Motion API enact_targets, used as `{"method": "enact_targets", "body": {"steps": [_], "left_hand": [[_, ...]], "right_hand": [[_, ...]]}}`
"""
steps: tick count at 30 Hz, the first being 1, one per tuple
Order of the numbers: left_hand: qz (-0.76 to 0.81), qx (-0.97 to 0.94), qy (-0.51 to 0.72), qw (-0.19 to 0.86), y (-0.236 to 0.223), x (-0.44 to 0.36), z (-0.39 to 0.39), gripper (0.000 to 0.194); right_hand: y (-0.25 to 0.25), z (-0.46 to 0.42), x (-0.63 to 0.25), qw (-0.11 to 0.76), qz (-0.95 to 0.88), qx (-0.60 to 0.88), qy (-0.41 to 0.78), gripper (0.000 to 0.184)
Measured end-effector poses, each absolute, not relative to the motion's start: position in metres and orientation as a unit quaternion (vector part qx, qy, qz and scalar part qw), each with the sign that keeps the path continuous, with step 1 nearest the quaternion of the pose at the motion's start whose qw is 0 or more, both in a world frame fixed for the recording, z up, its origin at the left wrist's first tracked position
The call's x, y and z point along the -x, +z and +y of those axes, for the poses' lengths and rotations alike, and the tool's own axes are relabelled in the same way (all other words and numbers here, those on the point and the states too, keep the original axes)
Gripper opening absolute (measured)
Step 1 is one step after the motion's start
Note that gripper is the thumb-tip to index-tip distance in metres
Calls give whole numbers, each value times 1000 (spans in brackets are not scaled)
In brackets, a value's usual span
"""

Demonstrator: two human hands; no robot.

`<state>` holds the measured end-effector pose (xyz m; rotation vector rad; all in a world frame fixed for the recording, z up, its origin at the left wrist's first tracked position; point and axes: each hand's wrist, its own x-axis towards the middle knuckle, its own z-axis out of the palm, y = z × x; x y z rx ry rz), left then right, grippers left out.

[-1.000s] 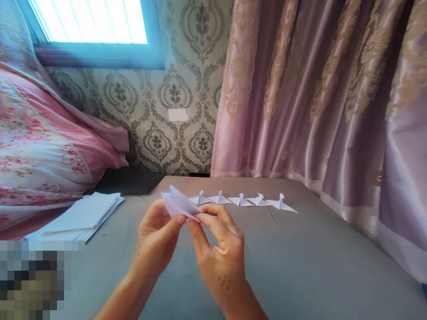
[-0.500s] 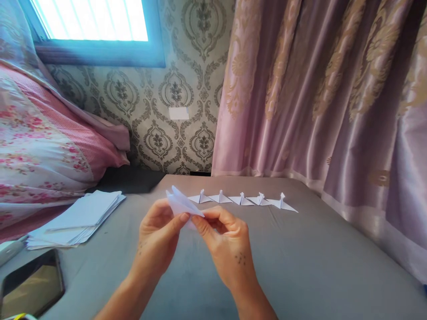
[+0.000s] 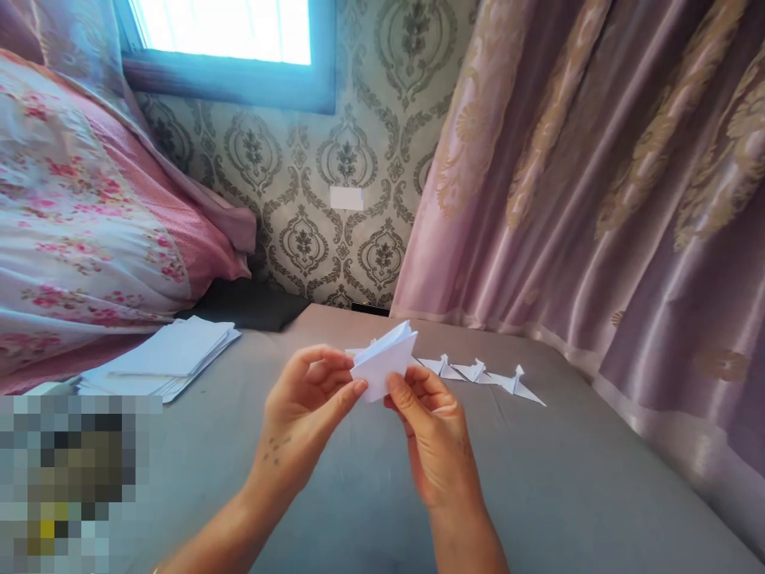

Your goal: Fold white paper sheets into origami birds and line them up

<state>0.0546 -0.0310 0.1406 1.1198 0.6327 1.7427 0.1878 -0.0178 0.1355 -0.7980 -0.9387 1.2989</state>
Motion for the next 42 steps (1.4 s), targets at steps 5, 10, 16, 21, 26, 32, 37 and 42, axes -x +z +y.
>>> {"method": "enact_targets", "body": {"steps": [5, 10, 16, 21, 26, 32, 37, 42], "left_hand": [[264, -447, 703, 486, 143, -50, -30, 11], [261, -460, 698, 484, 144, -47, -30, 5], [266, -444, 716, 469, 143, -49, -32, 10], [297, -449, 725, 429, 144, -50, -35, 13], [320, -469, 718, 402, 144, -49, -35, 15], [337, -463, 715, 401, 142, -50, -33, 21], [323, -449, 716, 426, 139, -49, -29, 16], [325, -553, 629, 440, 141, -31, -21, 37]], "right_hand": [[136, -18, -188, 604, -432, 340, 576, 21], [139, -20, -188, 594, -449, 350, 568, 20], [140, -22, -189, 580, -480, 357, 553, 20], [140, -23, -187, 573, -494, 356, 549, 20], [141, -23, -186, 578, -482, 349, 559, 13], [140, -23, -186, 578, -495, 348, 547, 15], [140, -24, -190, 580, -518, 365, 512, 21], [141, -26, -199, 566, -569, 395, 446, 25]]}}
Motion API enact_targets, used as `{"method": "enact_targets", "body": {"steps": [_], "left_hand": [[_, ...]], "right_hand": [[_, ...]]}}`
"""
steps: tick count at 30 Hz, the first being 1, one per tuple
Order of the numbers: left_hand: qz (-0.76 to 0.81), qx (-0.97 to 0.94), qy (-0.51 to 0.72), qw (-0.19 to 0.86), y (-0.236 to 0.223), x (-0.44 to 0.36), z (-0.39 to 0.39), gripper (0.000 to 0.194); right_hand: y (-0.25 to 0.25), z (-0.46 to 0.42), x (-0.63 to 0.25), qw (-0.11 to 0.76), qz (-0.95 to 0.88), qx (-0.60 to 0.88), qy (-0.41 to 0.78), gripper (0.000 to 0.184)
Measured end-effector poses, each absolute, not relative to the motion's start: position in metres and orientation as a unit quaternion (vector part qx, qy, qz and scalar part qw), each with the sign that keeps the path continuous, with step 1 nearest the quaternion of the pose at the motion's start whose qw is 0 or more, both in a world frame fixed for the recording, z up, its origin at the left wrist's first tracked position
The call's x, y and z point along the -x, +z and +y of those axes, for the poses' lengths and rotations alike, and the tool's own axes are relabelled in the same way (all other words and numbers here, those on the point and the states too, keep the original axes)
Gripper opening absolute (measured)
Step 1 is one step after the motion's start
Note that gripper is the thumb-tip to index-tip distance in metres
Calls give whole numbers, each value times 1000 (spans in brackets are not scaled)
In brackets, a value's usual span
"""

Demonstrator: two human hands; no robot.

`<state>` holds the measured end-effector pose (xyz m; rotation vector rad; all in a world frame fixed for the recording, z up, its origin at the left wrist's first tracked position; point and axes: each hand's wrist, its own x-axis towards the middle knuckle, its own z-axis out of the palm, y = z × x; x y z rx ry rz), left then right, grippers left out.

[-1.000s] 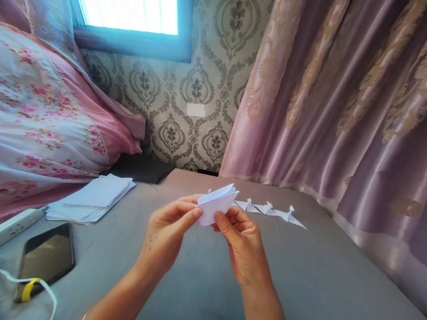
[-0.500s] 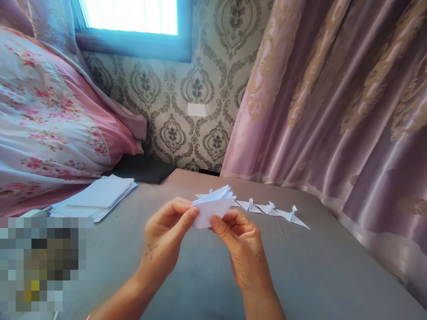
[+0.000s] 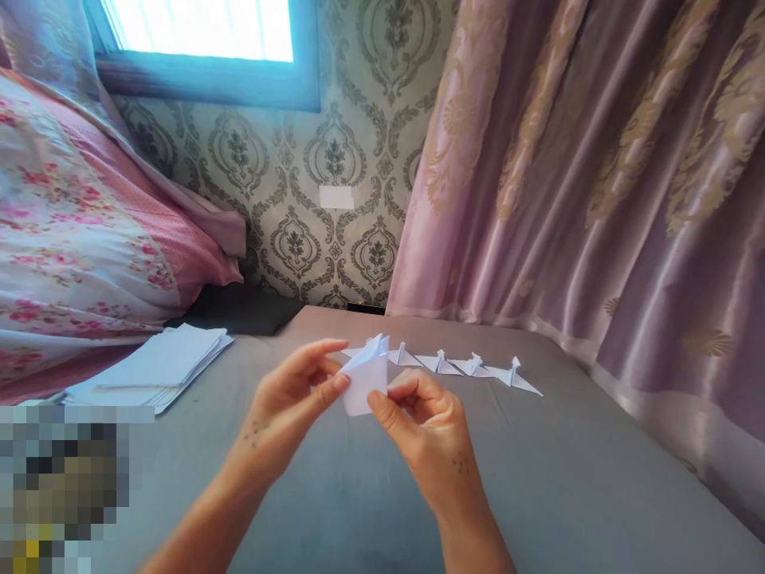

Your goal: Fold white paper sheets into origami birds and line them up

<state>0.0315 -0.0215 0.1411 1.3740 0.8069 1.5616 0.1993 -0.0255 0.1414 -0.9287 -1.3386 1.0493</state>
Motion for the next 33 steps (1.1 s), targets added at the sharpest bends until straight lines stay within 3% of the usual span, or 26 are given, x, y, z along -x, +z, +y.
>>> {"method": "enact_targets", "body": {"steps": [5, 12, 14, 18, 26, 33], "left_hand": [[344, -586, 540, 497, 147, -21, -20, 20], [289, -526, 556, 575, 144, -33, -23, 22], [285, -529, 559, 571, 143, -35, -22, 28], [308, -536, 559, 553, 142, -37, -21, 15], [302, -546, 583, 520, 143, -36, -23, 13], [274, -631, 577, 440, 141, -38, -24, 23]], "right_hand": [[146, -30, -201, 526, -637, 428, 367, 22], [145, -31, -203, 522, -656, 453, 302, 21], [145, -31, -203, 516, -662, 458, 293, 23], [145, -32, -201, 488, -674, 493, 254, 20], [150, -36, -193, 578, -719, 386, -21, 12], [153, -40, -190, 591, -728, 346, -14, 16]]}}
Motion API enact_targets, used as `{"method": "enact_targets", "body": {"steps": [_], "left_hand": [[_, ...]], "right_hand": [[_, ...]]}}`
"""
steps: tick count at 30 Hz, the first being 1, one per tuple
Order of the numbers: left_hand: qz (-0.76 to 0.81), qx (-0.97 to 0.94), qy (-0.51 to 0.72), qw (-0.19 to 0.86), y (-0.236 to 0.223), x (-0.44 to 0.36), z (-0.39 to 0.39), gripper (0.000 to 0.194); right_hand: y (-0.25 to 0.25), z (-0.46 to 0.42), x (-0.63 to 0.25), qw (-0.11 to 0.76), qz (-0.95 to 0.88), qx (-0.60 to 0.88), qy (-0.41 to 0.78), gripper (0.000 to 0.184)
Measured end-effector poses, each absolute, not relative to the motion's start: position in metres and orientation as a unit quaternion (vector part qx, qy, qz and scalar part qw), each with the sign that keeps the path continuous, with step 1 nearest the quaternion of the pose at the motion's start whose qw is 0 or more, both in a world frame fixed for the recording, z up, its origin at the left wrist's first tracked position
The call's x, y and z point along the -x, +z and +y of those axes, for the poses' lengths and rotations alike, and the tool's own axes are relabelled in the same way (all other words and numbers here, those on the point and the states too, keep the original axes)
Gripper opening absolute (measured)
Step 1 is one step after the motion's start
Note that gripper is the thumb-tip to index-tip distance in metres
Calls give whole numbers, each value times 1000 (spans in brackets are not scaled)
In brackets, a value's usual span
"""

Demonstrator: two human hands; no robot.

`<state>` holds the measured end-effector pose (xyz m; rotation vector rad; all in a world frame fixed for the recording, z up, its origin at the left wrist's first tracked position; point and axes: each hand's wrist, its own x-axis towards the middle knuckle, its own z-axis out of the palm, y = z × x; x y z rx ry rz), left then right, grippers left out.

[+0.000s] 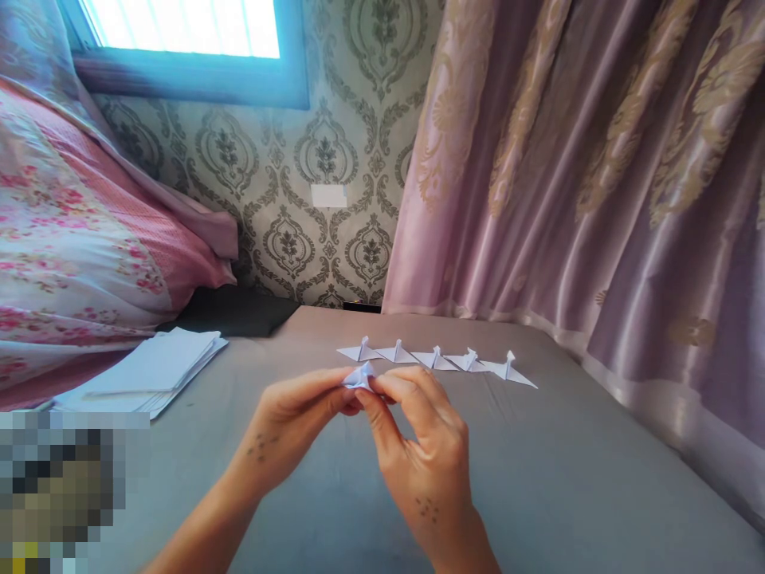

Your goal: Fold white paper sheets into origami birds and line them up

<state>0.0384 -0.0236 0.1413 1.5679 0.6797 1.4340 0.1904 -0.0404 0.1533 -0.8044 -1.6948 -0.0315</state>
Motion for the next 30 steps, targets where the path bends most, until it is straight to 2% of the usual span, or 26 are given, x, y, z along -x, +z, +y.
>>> {"method": "enact_targets", "body": {"steps": [7, 12, 15, 22, 25, 30], "left_hand": [[269, -692, 548, 386, 142, -34, -25, 28], [289, -747, 524, 289, 142, -20, -21, 30], [293, -790, 486, 232, 142, -12, -20, 33], [309, -833, 412, 204, 140, -11, -24, 36], [319, -832, 407, 200, 140, -11, -25, 34], [313, -842, 388, 208, 140, -8, -23, 18]], "right_hand": [[155, -44, -194, 580, -745, 330, 5, 18], [158, -48, -211, 540, -773, 324, 80, 24], [161, -51, -221, 551, -764, 333, 39, 30], [157, -52, -225, 422, -853, 307, -29, 47], [155, -51, -226, 392, -859, 325, -61, 48], [155, -50, -226, 369, -856, 354, -80, 40]]}}
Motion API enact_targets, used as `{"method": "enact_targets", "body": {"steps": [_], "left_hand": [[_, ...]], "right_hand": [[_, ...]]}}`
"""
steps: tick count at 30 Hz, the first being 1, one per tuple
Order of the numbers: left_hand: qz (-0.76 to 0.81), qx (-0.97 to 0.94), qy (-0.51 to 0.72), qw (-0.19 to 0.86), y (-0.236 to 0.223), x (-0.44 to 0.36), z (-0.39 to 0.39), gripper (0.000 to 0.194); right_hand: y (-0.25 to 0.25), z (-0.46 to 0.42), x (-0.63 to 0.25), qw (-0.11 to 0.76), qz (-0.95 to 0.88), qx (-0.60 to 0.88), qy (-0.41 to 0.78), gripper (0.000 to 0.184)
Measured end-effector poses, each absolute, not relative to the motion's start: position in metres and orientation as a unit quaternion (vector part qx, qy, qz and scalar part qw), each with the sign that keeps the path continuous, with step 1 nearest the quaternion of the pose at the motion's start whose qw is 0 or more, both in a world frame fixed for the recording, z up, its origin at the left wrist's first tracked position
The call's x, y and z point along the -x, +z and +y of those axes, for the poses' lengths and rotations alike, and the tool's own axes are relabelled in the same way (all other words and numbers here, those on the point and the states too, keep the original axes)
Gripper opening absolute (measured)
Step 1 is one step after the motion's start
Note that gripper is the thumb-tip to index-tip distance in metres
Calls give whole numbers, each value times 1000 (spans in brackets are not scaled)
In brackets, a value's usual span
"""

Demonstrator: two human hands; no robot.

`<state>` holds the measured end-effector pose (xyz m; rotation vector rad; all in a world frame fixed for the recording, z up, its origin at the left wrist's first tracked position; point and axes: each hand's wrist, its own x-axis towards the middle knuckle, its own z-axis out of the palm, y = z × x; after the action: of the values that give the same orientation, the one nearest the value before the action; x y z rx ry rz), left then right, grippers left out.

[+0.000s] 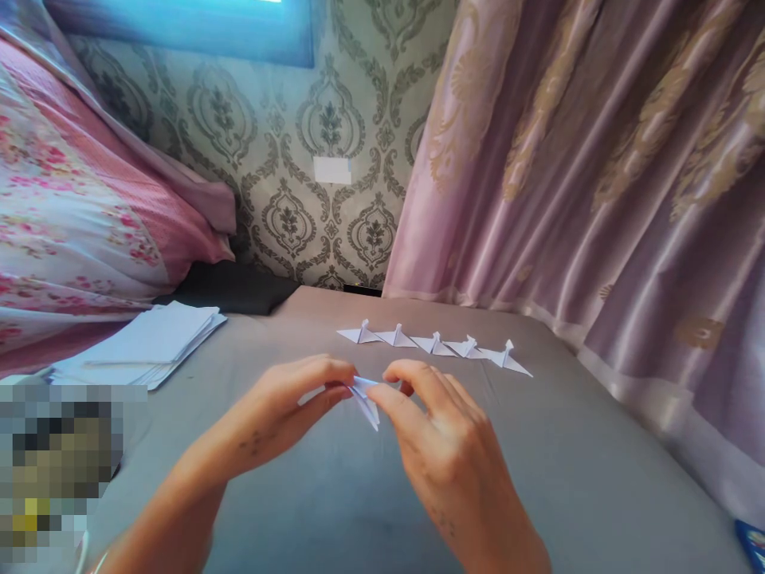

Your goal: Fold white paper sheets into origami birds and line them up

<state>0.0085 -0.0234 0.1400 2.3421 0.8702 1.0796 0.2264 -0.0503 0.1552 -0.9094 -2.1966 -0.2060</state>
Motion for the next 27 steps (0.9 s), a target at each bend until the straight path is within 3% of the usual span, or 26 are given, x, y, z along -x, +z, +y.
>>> {"method": "enact_targets", "body": {"steps": [5, 16, 23, 27], "left_hand": [[305, -843, 390, 209, 139, -11, -20, 19], [320, -824, 406, 232, 139, -16, -18, 14], [331, -822, 403, 229, 137, -18, -21, 12], [344, -813, 407, 235, 138, -21, -21, 10]], "right_hand": [[155, -48, -226, 362, -851, 372, -77, 27], [158, -55, -223, 365, -851, 377, -17, 27], [155, -52, -224, 357, -851, 382, -52, 19], [155, -50, -224, 352, -853, 372, -101, 25]]}}
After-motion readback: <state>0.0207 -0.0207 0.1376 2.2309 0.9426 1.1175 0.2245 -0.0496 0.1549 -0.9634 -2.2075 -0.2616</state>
